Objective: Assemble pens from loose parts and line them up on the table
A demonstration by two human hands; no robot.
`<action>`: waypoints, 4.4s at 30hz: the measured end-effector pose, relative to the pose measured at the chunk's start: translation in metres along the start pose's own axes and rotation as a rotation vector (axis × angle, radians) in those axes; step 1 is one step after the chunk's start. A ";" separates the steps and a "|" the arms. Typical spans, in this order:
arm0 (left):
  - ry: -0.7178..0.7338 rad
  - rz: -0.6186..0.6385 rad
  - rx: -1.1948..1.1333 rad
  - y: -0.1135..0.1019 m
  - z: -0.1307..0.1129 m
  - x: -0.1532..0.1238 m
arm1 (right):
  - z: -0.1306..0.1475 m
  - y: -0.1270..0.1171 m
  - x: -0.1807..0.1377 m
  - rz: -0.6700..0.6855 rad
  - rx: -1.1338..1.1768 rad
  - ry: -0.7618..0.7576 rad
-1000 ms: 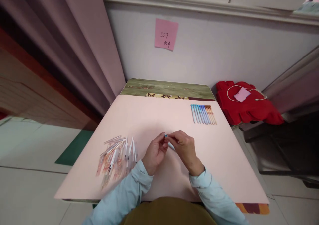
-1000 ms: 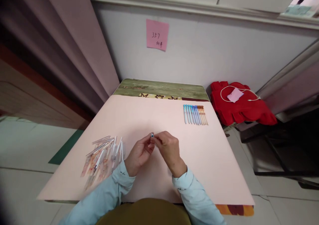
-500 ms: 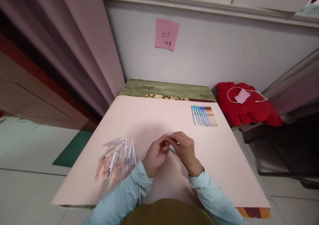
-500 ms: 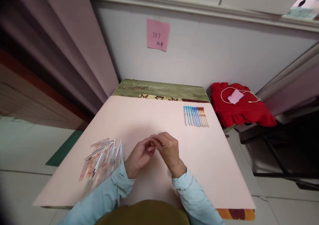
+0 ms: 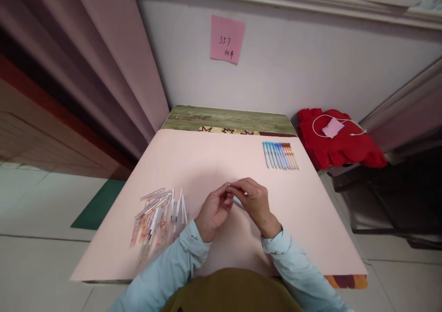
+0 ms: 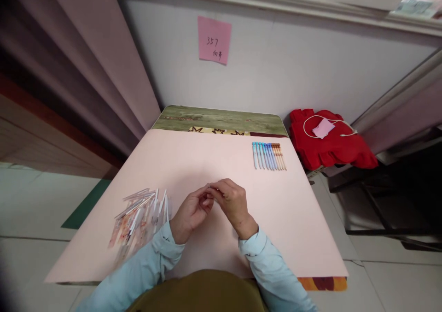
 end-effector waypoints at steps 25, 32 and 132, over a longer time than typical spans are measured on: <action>0.580 0.103 0.679 0.005 -0.025 -0.026 | -0.047 0.059 -0.058 0.148 1.151 0.910; 0.405 -0.091 0.306 -0.017 -0.044 -0.007 | -0.083 -0.008 -0.050 0.015 0.041 0.634; 0.520 0.046 0.513 0.012 -0.013 -0.043 | -0.020 0.037 -0.056 -0.181 1.341 0.947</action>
Point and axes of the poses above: each hand's wrist, its own x-axis towards the middle knuckle, its own y-axis out of the palm, z = x × y, the point moved 6 cm from there along x, towards the middle knuckle, and after that the axes turned 1 degree about -y, right-handed, at the moved point
